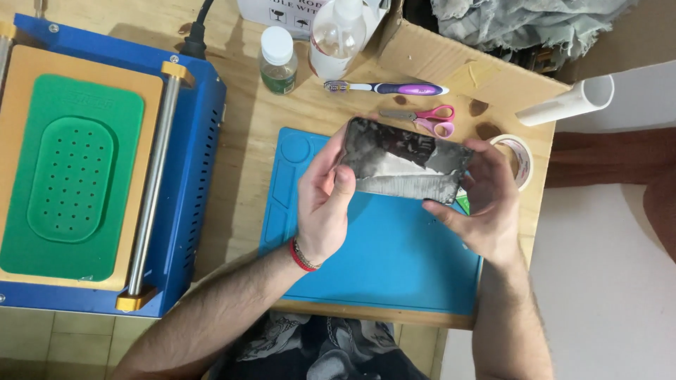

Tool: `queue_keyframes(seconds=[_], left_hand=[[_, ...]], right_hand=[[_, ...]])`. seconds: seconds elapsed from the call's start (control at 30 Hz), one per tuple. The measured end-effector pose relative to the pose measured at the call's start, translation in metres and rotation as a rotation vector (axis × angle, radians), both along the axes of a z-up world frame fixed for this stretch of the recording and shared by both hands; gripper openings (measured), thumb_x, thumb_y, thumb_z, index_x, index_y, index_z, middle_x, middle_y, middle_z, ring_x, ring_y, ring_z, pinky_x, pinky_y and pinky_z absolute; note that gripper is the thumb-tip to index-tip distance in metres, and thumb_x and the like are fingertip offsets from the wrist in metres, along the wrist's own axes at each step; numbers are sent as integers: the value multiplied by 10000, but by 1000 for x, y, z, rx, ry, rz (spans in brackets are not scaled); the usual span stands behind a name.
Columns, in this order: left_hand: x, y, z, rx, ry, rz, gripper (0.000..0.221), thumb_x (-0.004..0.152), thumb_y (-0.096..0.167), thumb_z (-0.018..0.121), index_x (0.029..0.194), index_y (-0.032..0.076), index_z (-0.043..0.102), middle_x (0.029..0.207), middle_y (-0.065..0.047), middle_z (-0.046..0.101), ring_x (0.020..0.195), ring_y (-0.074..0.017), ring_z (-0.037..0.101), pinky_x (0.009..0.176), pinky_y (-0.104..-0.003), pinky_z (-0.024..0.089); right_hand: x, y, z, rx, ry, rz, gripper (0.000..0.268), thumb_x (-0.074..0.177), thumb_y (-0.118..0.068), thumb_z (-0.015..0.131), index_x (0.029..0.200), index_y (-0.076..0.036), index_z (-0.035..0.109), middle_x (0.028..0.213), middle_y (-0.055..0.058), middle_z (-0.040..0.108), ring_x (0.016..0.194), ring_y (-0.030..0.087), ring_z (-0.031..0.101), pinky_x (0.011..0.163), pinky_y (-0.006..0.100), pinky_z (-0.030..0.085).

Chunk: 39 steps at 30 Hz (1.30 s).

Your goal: Reassembling a mobile phone by peeling off protective film and fitting the screen onto the chassis.

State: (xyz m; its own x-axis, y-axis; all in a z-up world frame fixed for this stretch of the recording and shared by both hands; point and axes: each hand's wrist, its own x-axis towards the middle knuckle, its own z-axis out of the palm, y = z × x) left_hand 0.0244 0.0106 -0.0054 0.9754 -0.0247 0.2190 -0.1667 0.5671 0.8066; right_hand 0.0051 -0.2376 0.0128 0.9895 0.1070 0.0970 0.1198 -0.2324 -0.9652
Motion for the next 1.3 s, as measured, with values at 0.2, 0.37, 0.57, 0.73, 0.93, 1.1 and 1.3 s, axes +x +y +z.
queue_keyframes(seconds=[0.2,0.37,0.57,0.73,0.93,1.1,1.3], left_hand=[[-12,-19,-31,-239,-79,-130,962,1134,659,420,1774,3,129,1800,-149,322,1652,-301,350,1421,-539,288],[-8,-24,-31,-53,-38,-167,798,1111,309,632,1701,-58,240,1669,-230,458,1542,-351,476,1344,-609,346],[-7,-18,-7,16,-1,-171,577,1131,139,672,1630,-30,435,1482,-145,644,1365,-153,539,1273,-520,461],[-7,-23,-19,57,-35,-141,557,1147,115,644,1639,-48,440,1559,-262,613,1446,-235,544,1256,-580,476],[-9,-26,-26,9,-110,-148,488,1199,59,574,1662,-21,440,1621,-211,595,1560,-281,490,1288,-543,485],[-7,-21,-38,82,11,-72,421,1095,-3,650,1505,-17,557,1312,-171,670,1240,-241,606,989,-461,566],[-8,-22,-30,69,87,-117,559,924,-118,686,1396,92,471,941,-87,681,958,-86,630,712,-312,594]], right_hand=[[-7,12,-42,-60,-130,-91,1052,632,-86,1087,1500,87,519,1084,154,699,964,212,711,895,387,610],[-14,34,-33,-191,-145,-122,1028,607,-142,1120,1445,79,567,987,183,683,851,243,689,826,420,604],[-14,42,-26,-235,-174,-127,1032,625,-155,1125,1454,67,552,979,205,682,827,267,694,821,427,601],[-14,46,-21,-273,-231,-123,1021,655,-172,1125,1468,66,556,939,197,648,804,271,665,793,413,594],[-17,50,-27,-276,-260,-159,1030,651,-231,1139,1458,59,568,931,164,615,824,252,655,809,409,589],[-20,32,-32,-240,-118,-57,1085,595,-287,1133,1387,39,465,1076,235,627,932,353,701,847,481,605],[-17,28,-42,161,86,43,509,998,-362,767,1305,-46,511,1251,125,612,1143,224,641,874,339,533]])
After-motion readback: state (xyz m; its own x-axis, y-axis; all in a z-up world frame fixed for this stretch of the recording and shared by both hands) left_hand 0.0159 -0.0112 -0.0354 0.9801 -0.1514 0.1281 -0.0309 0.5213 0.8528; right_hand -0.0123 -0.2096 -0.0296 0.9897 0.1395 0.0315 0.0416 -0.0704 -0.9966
